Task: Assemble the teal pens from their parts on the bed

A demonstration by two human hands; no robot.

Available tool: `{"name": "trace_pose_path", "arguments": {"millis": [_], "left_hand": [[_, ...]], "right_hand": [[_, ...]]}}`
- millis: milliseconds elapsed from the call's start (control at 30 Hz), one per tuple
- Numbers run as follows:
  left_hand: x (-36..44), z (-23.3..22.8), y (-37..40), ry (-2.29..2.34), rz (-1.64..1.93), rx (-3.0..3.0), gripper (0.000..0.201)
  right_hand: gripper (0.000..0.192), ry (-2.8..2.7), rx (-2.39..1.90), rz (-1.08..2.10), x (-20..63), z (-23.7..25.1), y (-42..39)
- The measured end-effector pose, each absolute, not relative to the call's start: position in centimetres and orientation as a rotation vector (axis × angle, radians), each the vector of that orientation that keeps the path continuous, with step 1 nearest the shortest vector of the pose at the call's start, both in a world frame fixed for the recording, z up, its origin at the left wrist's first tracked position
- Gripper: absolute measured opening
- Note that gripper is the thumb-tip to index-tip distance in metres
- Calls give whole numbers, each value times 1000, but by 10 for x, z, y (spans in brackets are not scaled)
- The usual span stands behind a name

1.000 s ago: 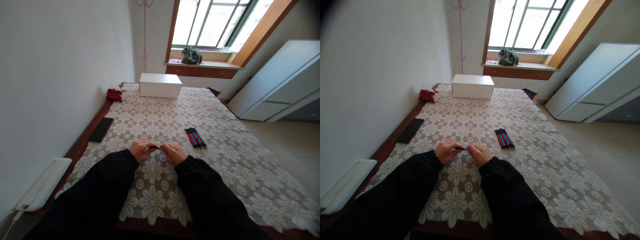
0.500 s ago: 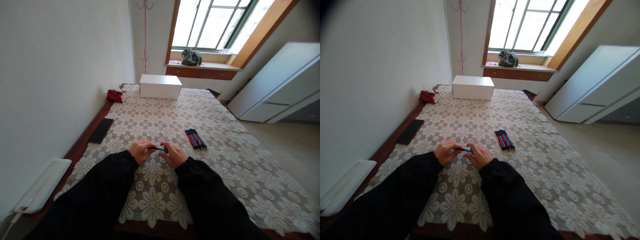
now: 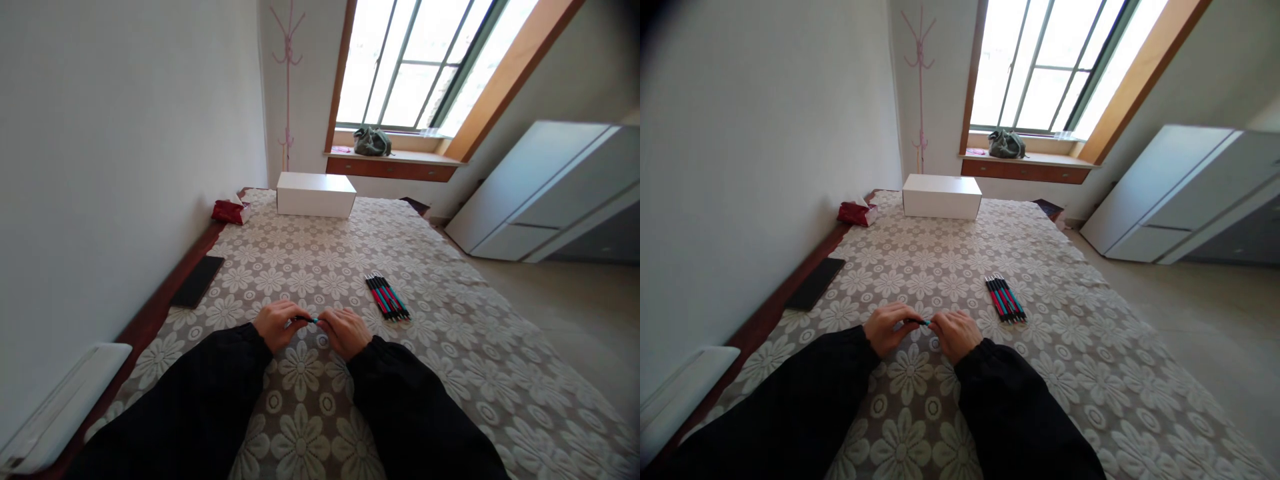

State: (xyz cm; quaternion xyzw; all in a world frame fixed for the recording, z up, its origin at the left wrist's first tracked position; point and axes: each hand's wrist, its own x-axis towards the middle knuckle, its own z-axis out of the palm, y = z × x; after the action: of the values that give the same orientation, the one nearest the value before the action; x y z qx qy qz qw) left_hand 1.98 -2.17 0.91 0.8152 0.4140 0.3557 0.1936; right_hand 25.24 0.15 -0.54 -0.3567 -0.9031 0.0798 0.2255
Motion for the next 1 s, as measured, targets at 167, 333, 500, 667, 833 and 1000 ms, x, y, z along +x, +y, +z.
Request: {"name": "trace_pose_path", "arguments": {"millis": [167, 333, 500, 667, 833, 1000], "left_hand": [[19, 6, -19, 1174, 1007, 2277, 13], [20, 4, -19, 1151, 1047, 2228, 14], [21, 5, -21, 1190, 1074, 2150, 13], [21, 5, -20, 1207, 1105, 2111, 13], [22, 5, -18, 1191, 1134, 2087, 12], [20, 7, -17, 1239, 1187, 2052, 10]], "right_hand": [[12, -2467, -981, 212, 254, -7, 3], [15, -2488, -1038, 192, 254, -7, 3], [15, -2466, -1020, 170, 254, -3, 3], [17, -2434, -1024, 173, 256, -3, 4], [29, -2447, -996, 132, 259, -4, 7], [19, -2389, -953, 160, 262, -2, 9]]}}
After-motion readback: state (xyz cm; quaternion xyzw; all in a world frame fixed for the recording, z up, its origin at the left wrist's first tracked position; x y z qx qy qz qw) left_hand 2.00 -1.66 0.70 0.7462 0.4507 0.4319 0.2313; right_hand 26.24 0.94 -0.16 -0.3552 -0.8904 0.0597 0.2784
